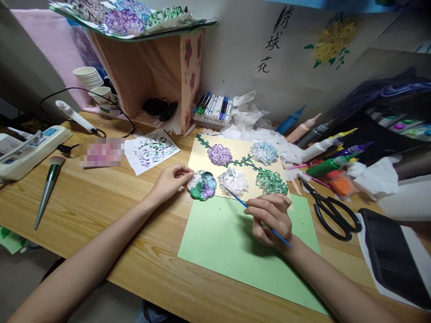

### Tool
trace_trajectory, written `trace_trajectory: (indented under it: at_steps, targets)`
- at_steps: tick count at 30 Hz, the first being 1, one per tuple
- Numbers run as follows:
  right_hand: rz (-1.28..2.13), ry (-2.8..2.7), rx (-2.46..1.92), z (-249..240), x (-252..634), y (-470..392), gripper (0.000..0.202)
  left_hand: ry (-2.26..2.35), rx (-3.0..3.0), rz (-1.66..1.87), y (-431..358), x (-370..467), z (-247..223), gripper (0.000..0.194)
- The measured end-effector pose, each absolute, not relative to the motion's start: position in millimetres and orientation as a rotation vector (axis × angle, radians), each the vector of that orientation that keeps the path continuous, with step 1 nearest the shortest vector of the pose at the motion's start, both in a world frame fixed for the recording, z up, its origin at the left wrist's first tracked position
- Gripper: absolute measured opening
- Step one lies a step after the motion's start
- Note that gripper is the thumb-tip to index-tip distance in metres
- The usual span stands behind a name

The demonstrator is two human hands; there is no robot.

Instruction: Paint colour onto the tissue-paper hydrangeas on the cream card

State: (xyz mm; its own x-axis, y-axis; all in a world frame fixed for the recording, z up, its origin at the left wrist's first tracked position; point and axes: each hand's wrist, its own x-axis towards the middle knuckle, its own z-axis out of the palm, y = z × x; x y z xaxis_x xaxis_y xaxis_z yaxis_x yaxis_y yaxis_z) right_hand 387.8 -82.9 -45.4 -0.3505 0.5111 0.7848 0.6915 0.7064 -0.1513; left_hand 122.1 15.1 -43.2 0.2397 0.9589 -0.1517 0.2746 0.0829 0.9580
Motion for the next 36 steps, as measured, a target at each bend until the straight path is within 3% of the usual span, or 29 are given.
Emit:
trace_trajectory:
  at_steps: [5,24,36]
  targets:
    - [-0.043,-2.114,-0.796,-46,382,-85,0.031,1.252,1.416,0.793,15,122,-43,0.034]
    - [0.429,-1.960,-1.062,-49,373,-84,0.021,1.252,1.420,0.791,16,123,-44,0.033]
    - [0.213,-1.658,-1.092,-59,392,-81,0.022,1.247,1.392,0.781,15,123,-44,0.034]
